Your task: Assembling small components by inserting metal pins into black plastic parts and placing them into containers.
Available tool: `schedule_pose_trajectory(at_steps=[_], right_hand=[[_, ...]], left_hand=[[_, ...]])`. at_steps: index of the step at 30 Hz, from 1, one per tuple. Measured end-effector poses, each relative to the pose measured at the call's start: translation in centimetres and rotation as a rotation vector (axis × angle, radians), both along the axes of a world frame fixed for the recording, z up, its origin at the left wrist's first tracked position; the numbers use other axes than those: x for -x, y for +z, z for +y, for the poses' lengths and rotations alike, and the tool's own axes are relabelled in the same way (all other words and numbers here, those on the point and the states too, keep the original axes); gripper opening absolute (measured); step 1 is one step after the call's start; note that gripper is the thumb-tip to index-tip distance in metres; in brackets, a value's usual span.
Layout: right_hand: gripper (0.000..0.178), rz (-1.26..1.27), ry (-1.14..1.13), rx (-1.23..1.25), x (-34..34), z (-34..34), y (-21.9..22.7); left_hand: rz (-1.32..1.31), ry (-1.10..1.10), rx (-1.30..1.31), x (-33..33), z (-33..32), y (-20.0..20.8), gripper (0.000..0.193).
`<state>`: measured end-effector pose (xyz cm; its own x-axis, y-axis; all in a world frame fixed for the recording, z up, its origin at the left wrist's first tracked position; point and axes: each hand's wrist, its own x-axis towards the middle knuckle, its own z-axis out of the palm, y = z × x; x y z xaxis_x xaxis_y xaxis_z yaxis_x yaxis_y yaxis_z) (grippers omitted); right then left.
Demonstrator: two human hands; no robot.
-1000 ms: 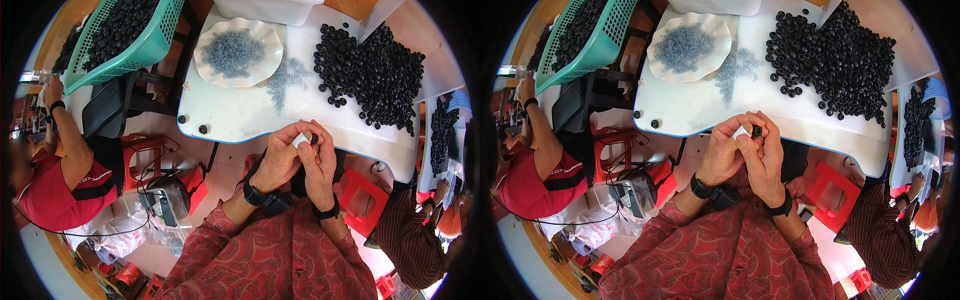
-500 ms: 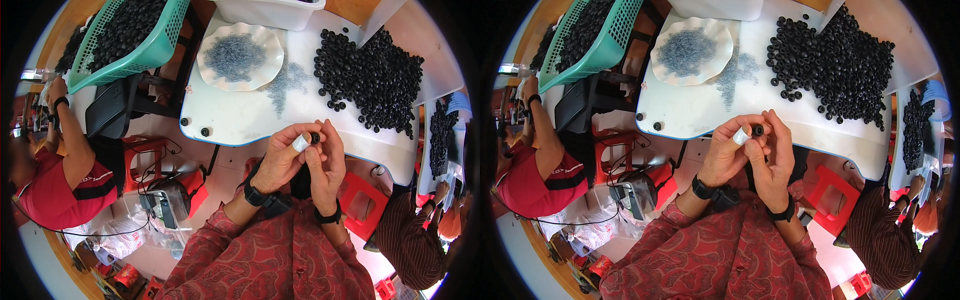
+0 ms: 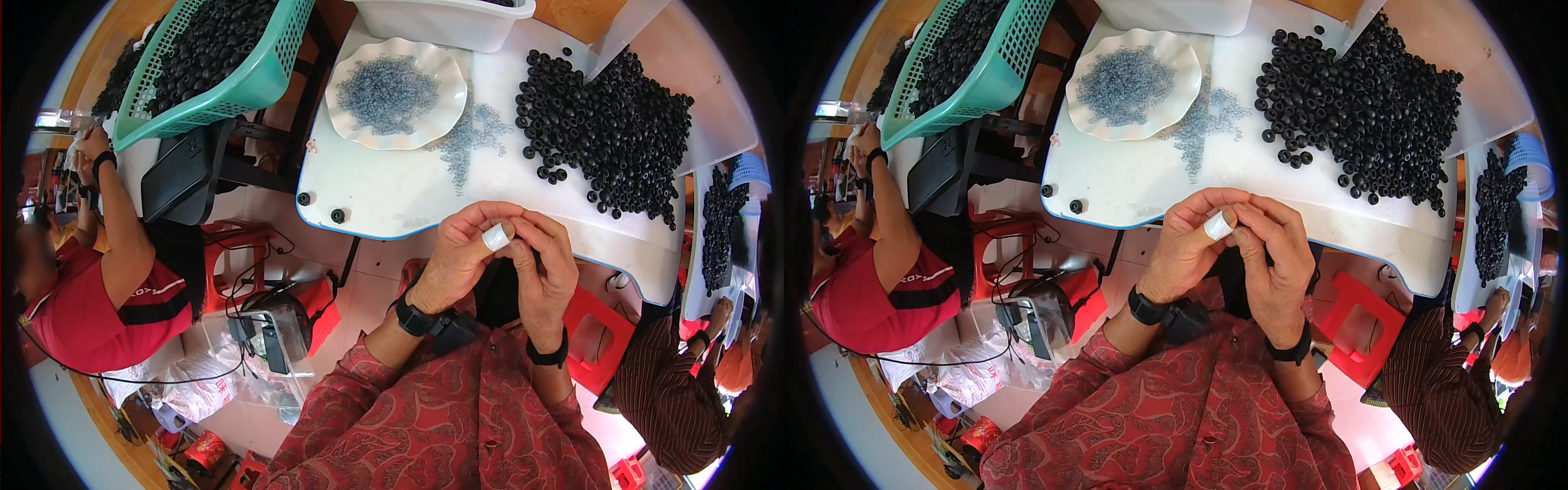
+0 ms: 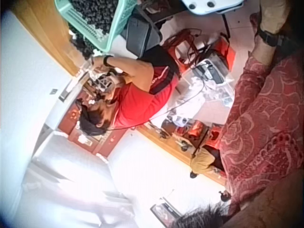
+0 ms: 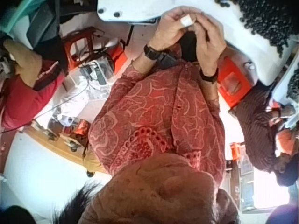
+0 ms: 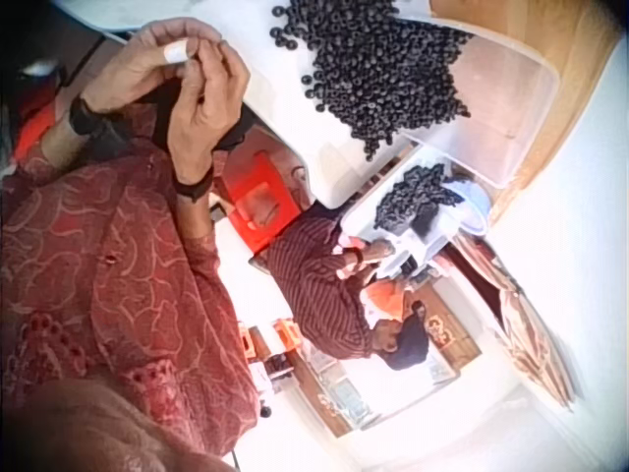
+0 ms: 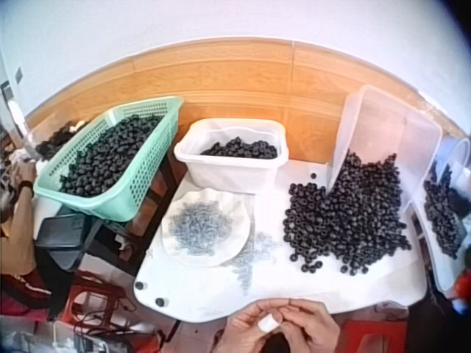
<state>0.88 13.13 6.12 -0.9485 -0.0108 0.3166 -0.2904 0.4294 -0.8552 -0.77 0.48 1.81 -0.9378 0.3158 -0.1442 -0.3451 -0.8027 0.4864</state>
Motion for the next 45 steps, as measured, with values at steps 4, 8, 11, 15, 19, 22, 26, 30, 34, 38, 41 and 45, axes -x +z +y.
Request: schedule_pose_trajectory(at_steps=[4,8,11,15,19,22,26,30,34,38,41,45], right_hand=[[0.018,-0.035,0.069,-0.009,0.4,1.0,0.0],[0.016,-0.110,0.097,0.023,0.5,1.5,0.2],[0.015,-0.116,0.100,0.000,0.5,1.9,0.0],[0.014,-0.109,0.094,-0.045,0.5,2.3,-0.4],[0.016,-0.063,0.063,-0.063,0.4,2.2,-0.9],[0.018,-0.044,0.033,-0.052,0.3,2.3,-1.3],[0.018,-0.047,-0.003,-0.016,0.4,2.4,-1.5],[0.017,-0.077,0.000,-0.041,0.4,2.3,-1.3],[0.016,-0.067,0.010,-0.047,0.4,2.2,-1.1],[0.016,-0.021,0.019,-0.062,0.5,1.9,-1.1],[0.016,0.012,0.030,-0.093,0.5,1.7,-1.3],[0.016,0.046,0.036,-0.169,0.5,1.5,-0.9]], left_hand=[[0.014,-0.041,0.062,0.2,-0.4,-0.1,0.029],[-0.016,-0.062,0.061,0.2,-0.2,-0.1,0.027],[-0.040,-0.068,0.075,0.1,0.1,-0.3,0.025],[-0.046,-0.091,0.103,0.1,0.0,-0.3,0.025],[-0.044,-0.082,0.131,0.1,0.3,-0.3,0.025],[-0.061,-0.084,0.061,0.1,0.5,0.0,0.025],[-0.083,-0.079,-0.058,-0.2,0.9,-0.3,0.025],[-0.095,-0.053,-0.101,-0.6,1.1,-1.0,0.024],[-0.099,-0.016,-0.042,-0.7,1.2,-0.6,0.023],[-0.113,-0.008,0.017,-0.6,1.1,-0.2,0.022],[-0.114,-0.005,0.039,-0.6,1.0,-0.4,0.020],[-0.102,0.000,0.051,-0.6,1.1,-0.5,0.020]])
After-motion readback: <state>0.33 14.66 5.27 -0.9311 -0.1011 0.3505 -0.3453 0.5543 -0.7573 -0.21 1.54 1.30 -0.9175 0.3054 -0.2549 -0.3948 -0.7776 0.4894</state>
